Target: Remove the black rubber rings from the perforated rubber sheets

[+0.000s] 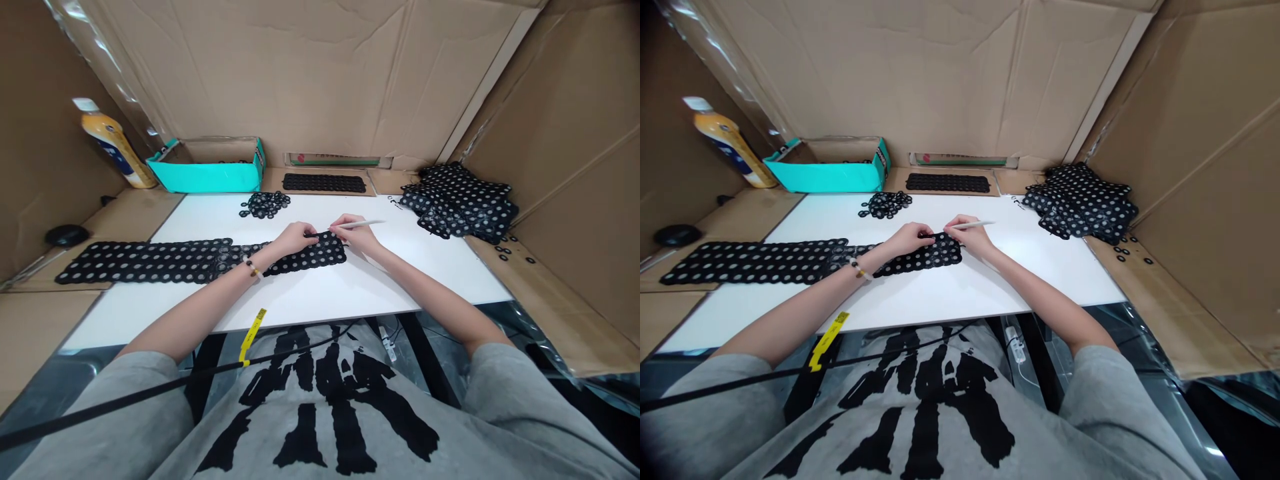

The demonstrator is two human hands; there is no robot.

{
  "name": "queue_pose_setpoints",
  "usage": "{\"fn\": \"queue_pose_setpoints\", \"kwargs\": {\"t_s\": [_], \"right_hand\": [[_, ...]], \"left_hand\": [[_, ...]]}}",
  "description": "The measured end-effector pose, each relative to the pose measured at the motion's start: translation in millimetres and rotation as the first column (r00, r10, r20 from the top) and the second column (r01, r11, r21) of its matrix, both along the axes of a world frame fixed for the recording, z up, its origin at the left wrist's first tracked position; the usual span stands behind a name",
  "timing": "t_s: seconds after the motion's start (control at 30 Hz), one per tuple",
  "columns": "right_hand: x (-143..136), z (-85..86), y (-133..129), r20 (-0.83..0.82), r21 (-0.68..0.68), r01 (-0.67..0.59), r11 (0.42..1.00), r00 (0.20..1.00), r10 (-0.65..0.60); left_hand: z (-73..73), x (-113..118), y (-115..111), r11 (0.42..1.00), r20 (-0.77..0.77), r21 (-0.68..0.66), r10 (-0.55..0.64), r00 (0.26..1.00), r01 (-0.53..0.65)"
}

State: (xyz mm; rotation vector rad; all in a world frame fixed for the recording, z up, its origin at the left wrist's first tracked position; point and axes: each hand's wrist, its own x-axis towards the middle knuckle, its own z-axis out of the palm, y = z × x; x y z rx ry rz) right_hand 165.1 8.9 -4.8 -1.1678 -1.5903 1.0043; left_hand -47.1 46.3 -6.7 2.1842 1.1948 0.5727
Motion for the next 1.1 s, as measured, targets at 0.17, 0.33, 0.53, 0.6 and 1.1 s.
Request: {"fn": "queue_pose_setpoints", "kwargs": {"t_s": [0.17, 0.33, 0.53, 0.6, 1.1], "right_hand": [[-7.9, -7.1, -1.8, -0.088, -0.136, -0.081, 0.987, 0.994, 0.069], [-4.9, -6.3, -1.1, -0.125, -0.163, -0.112, 0.98, 0.988, 0.092], [-3.1, -5.9, 2.1, -0.123, -0.18, -0.12, 0.976, 0.987, 0.099], [-4.0, -6.8, 1.9, -0.058, -0.16, -0.098, 0.982, 0.994, 0.09], [-9.4, -9.2, 0.6, 0.043, -0.082, -0.099, 0.992, 0.994, 0.103]], "left_hand": [[-5.1, -2.2, 5.5, 0.992, 0.082, -0.128, -0.011, 0.997, 0.022], [-3.8, -3.4, 3.6, 0.965, 0.17, -0.259, -0.001, 0.985, 0.045], [1.7, -0.6, -2.6, 0.948, 0.19, -0.316, 0.042, 0.981, 0.02], [2.7, -1.6, -1.4, 0.934, 0.188, -0.357, 0.041, 0.981, 0.029], [14.0, -9.3, 1.8, 0.959, 0.046, -0.227, -0.165, 0.985, 0.171]]}}
